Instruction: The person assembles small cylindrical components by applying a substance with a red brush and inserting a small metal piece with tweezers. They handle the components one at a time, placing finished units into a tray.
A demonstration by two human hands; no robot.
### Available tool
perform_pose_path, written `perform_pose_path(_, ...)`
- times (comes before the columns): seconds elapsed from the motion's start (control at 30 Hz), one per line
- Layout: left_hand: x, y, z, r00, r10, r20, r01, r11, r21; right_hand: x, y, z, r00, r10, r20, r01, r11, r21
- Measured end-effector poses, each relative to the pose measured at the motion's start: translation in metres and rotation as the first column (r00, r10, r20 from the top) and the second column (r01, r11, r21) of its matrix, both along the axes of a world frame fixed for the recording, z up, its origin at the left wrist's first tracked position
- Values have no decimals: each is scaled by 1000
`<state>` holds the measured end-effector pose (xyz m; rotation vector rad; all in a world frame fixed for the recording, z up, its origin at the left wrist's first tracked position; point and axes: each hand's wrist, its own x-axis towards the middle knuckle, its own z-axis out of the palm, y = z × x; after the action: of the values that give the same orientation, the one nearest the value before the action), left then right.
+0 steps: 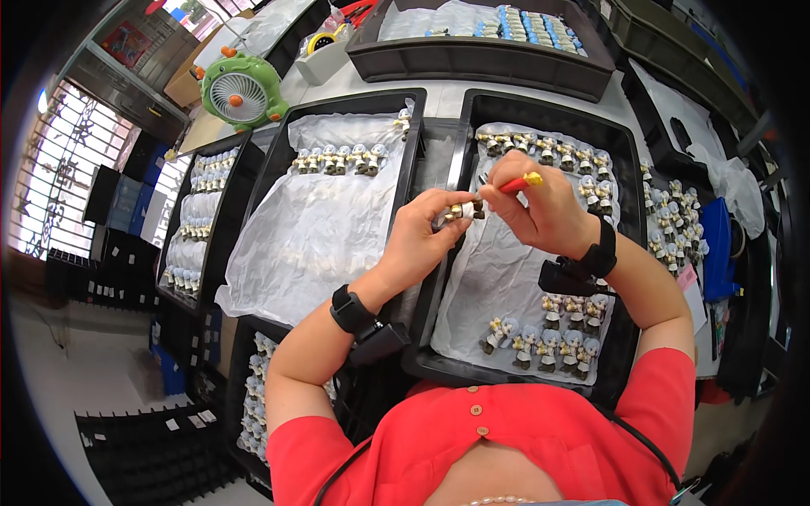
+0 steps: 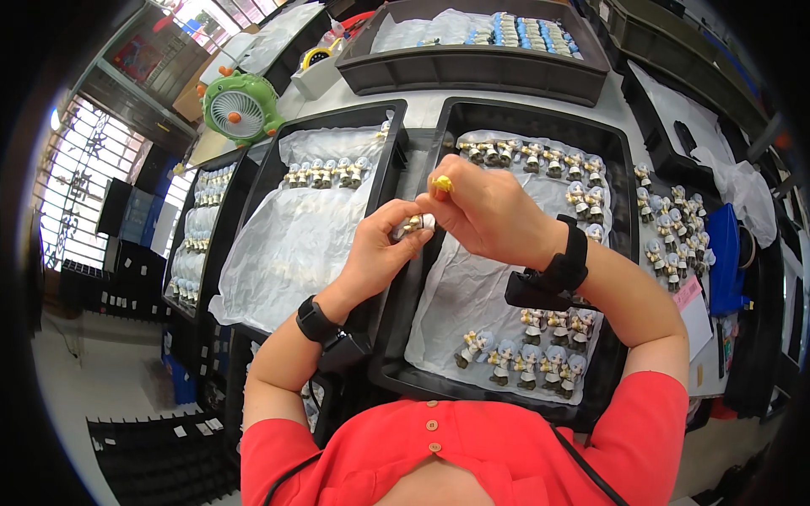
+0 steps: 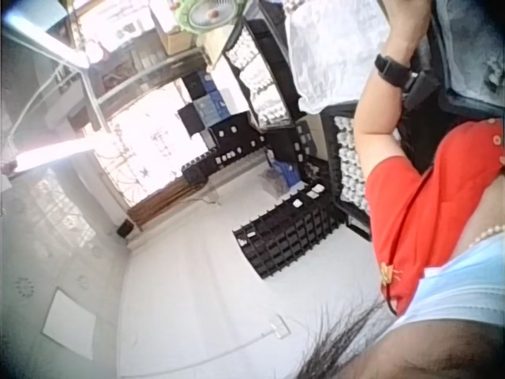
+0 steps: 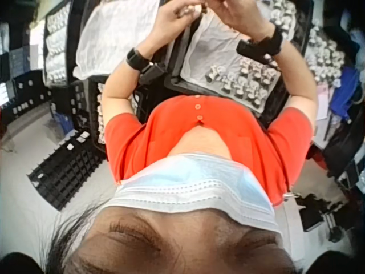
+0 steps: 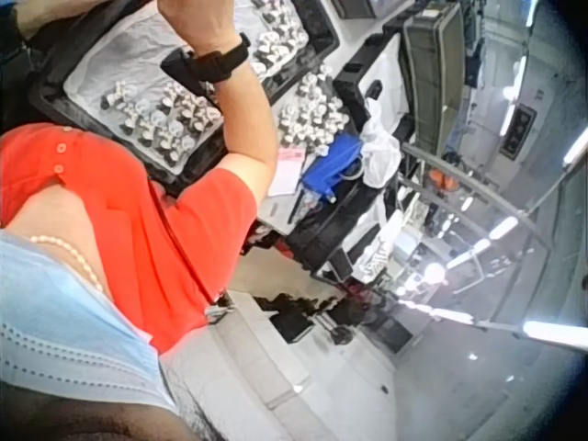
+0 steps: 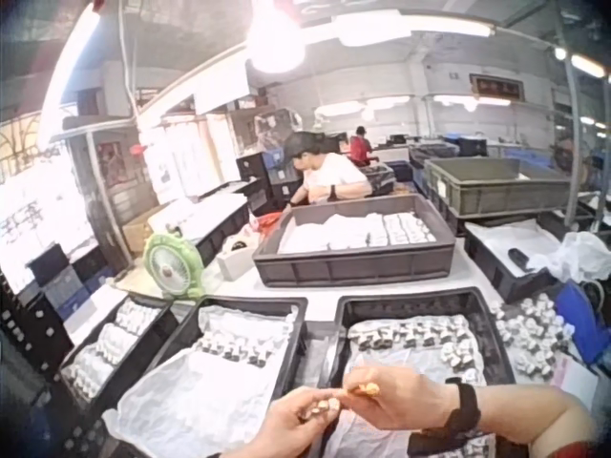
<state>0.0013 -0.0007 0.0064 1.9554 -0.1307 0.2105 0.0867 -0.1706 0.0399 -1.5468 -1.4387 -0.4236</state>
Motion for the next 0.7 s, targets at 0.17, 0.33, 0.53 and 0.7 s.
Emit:
perform_pose_path(0.17,0,-1,1,1000,-13,17,13,1000,6,-2,-3,5,1000,22,-19,-22,1000,-1)
perform_pose_path(0.33,1,-1,0,999,-34,39,33,999,36,-2,-2,2,997,15,-74,-22,994,-102)
perform_pose_path(0.53,0,0,2,998,-62,15,61,995,76,0,-1,1,999,-1,-38,-1,999,-48)
perform_pose_path(0.7,0,1,0,999,-48,6,47,996,70,-2,-3,6,997,-27,-75,21,997,-80)
